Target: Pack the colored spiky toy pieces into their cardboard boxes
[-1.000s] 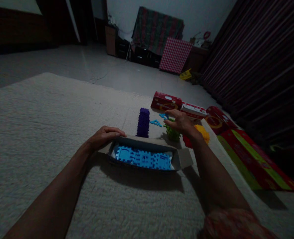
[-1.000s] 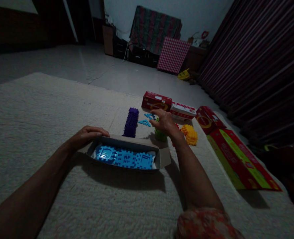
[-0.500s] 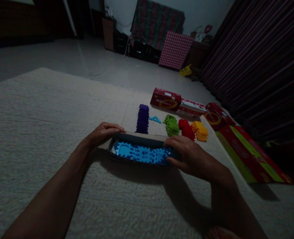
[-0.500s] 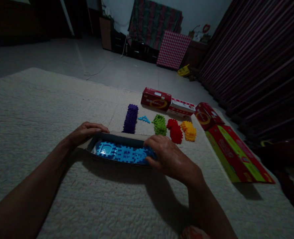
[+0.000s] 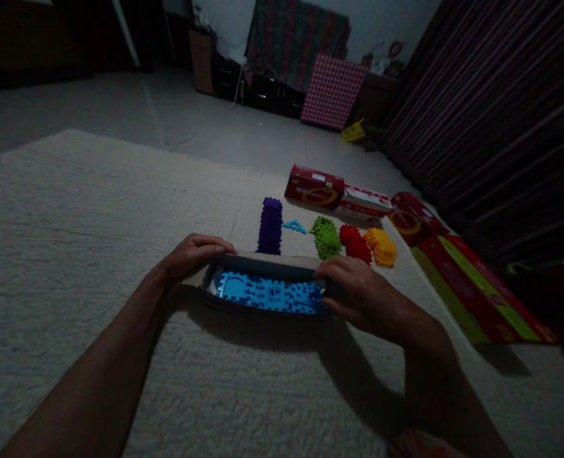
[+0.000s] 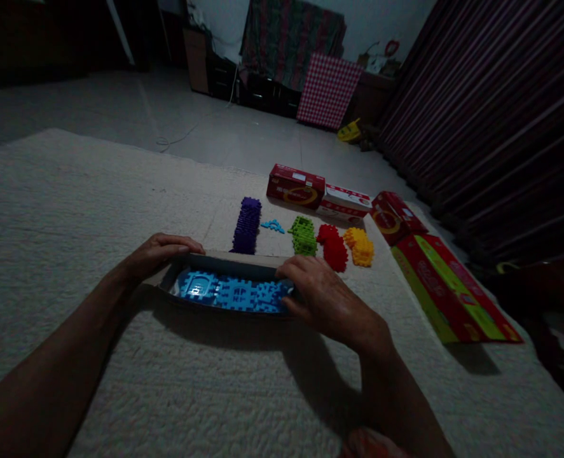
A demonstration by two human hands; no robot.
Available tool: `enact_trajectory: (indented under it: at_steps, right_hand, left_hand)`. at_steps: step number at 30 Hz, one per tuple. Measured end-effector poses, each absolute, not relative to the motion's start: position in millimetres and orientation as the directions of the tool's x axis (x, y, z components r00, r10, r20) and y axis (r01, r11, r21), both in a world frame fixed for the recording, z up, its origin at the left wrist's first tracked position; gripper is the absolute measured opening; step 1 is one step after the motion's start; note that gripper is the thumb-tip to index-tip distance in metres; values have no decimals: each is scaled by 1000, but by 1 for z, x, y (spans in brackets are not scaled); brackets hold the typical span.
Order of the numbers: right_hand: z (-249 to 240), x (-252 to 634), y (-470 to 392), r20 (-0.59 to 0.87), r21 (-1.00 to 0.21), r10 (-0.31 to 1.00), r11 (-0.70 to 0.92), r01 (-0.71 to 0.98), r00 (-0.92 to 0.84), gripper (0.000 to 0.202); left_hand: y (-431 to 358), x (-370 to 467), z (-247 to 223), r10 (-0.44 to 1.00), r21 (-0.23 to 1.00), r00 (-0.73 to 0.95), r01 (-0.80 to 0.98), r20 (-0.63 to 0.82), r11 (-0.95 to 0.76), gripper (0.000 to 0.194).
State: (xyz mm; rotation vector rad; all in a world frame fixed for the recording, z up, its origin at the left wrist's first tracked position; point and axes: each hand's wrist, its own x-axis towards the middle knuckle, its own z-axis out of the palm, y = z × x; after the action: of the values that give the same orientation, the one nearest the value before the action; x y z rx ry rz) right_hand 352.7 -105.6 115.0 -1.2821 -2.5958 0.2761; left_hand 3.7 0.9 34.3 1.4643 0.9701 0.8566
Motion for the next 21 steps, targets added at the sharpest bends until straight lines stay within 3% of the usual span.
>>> enact_trajectory:
  at_steps: [7, 14, 21]
  right_hand:
    - [125, 361, -45, 220, -211, 827, 559, 802, -518, 17]
    - [92, 344, 62, -6, -4, 921, 388, 922, -388, 30]
    - [62, 335, 94, -130, 124, 910, 409, 904, -394, 36]
  left_hand:
    - [3, 3, 32, 914, 993, 405, 113, -6, -43, 19]
    - [6, 0, 27, 901, 994, 434, 92, 8, -52, 18]
    - [5, 0, 28, 897, 993, 441, 102, 10, -62, 16]
